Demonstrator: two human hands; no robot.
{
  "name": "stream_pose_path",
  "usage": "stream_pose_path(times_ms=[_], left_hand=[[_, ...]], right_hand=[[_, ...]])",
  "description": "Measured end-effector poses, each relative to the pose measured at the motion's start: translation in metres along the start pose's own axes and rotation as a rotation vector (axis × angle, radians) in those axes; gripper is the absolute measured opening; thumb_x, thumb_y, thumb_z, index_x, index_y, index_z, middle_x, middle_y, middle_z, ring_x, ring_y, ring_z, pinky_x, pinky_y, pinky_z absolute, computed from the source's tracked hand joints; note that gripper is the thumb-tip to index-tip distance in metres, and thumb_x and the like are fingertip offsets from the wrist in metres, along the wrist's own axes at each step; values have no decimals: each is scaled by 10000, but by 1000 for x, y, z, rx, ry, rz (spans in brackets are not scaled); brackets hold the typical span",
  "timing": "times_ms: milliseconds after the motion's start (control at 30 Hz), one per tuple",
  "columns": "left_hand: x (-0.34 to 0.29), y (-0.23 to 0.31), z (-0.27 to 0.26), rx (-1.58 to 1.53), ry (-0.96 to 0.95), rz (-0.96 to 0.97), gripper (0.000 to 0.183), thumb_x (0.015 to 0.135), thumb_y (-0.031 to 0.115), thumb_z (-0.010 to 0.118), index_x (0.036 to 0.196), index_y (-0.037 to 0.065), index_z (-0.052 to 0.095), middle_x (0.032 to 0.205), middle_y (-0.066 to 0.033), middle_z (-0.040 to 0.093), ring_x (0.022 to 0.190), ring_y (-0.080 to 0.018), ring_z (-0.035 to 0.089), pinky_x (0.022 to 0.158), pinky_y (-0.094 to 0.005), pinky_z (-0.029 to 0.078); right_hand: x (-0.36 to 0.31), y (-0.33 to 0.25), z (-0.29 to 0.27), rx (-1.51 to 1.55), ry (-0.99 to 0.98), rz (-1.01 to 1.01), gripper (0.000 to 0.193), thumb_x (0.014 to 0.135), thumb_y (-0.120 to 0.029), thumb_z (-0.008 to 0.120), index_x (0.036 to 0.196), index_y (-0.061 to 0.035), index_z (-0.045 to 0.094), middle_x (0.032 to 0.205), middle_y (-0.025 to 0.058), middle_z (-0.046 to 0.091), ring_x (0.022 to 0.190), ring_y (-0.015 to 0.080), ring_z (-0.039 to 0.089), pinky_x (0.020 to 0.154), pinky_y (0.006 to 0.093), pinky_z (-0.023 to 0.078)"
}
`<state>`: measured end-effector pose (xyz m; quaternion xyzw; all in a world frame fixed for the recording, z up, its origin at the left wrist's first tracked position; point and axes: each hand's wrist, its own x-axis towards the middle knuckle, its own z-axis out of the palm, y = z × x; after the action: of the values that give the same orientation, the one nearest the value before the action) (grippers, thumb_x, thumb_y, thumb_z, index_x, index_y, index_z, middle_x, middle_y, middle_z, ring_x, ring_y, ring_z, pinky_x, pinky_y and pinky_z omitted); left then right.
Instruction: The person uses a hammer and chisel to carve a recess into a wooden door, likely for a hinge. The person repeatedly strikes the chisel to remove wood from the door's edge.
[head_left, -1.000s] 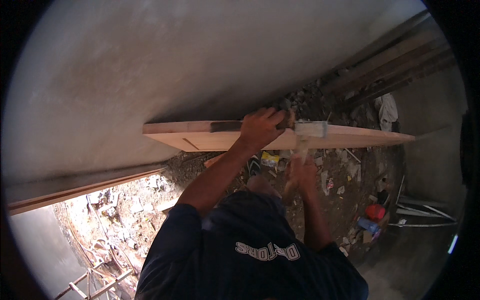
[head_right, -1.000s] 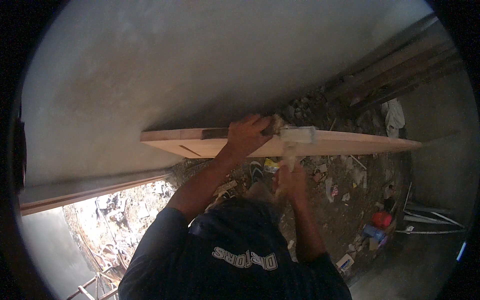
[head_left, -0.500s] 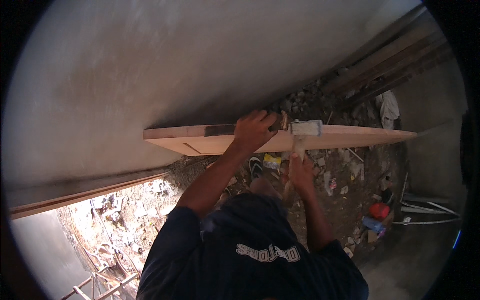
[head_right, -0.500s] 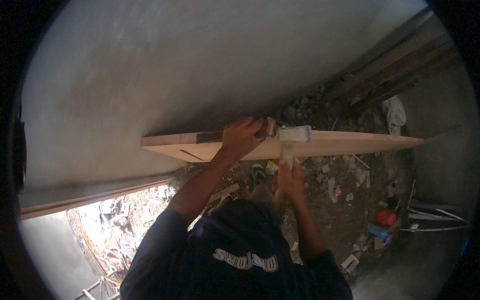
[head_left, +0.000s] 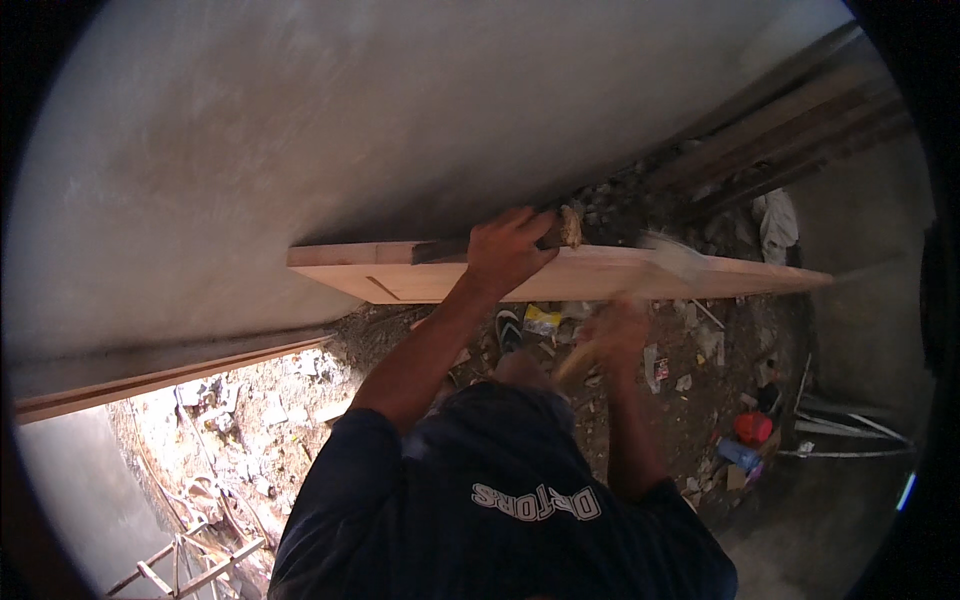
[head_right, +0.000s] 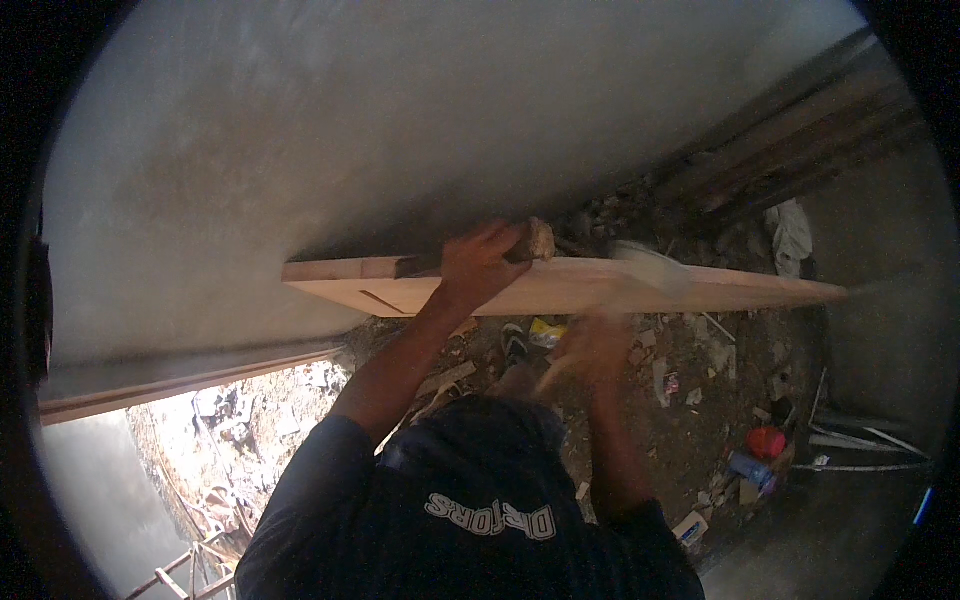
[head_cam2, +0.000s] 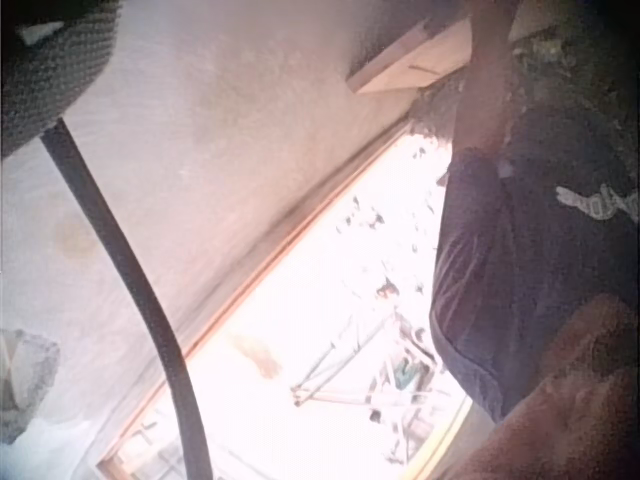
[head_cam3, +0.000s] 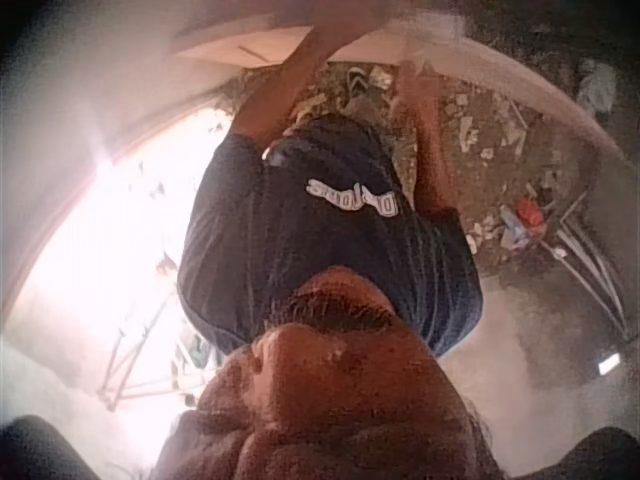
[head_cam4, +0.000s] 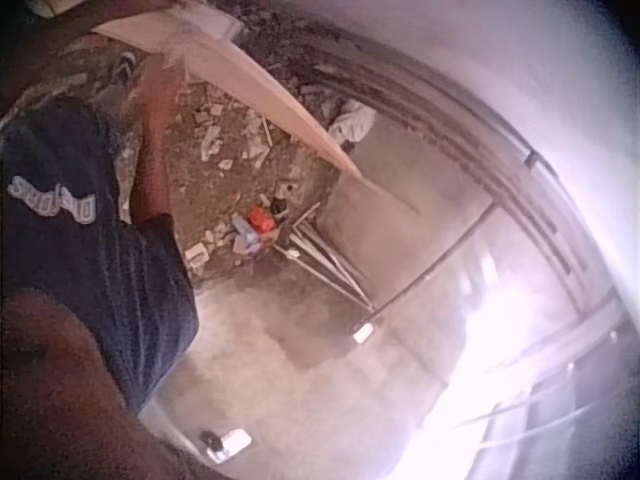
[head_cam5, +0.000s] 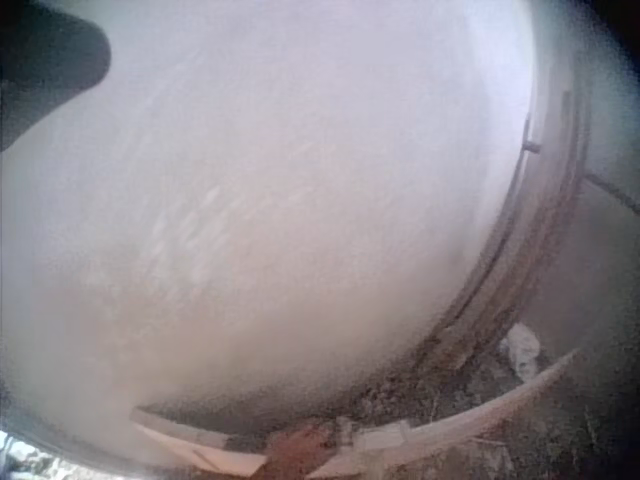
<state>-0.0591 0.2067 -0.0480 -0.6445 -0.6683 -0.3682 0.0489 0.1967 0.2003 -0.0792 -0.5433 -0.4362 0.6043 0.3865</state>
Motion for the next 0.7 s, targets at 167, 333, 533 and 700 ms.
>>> stream_pose_path(times_ms=[167,333,533,700], left_hand=[[0,-2,-11,17,-70,-69,502,649,368,886,1090,215,705,981,-7,664,899,-231,713,694,-430,613],[-5,-7,-8,-1,40,-25,497,652,364,889,1091,216,707,989,-2,666,876,-233,715,683,-433,612],[-3,-5,-9,43,-61,-32,509,649,365,891,1095,204,707,986,-9,675,891,-229,713,692,-438,613],[-4,-13,-5,38,11,-46,504,646,371,891,1080,198,704,995,-1,667,925,-224,709,700,-443,614]], right_hand=[[-18,-27,26,-254,-141,23,331,1077,-352,500,1155,-43,591,758,62,627,609,207,619,562,380,529],[-14,-53,24,510,323,52,305,1077,-378,514,1111,-82,580,735,69,614,506,174,578,449,345,503],[-27,-44,49,-122,-303,90,375,1061,-391,538,1122,-21,560,730,79,600,591,192,610,527,364,521],[-22,-43,39,207,0,40,370,1054,-383,549,1089,-15,565,665,70,574,505,185,574,461,357,501]])
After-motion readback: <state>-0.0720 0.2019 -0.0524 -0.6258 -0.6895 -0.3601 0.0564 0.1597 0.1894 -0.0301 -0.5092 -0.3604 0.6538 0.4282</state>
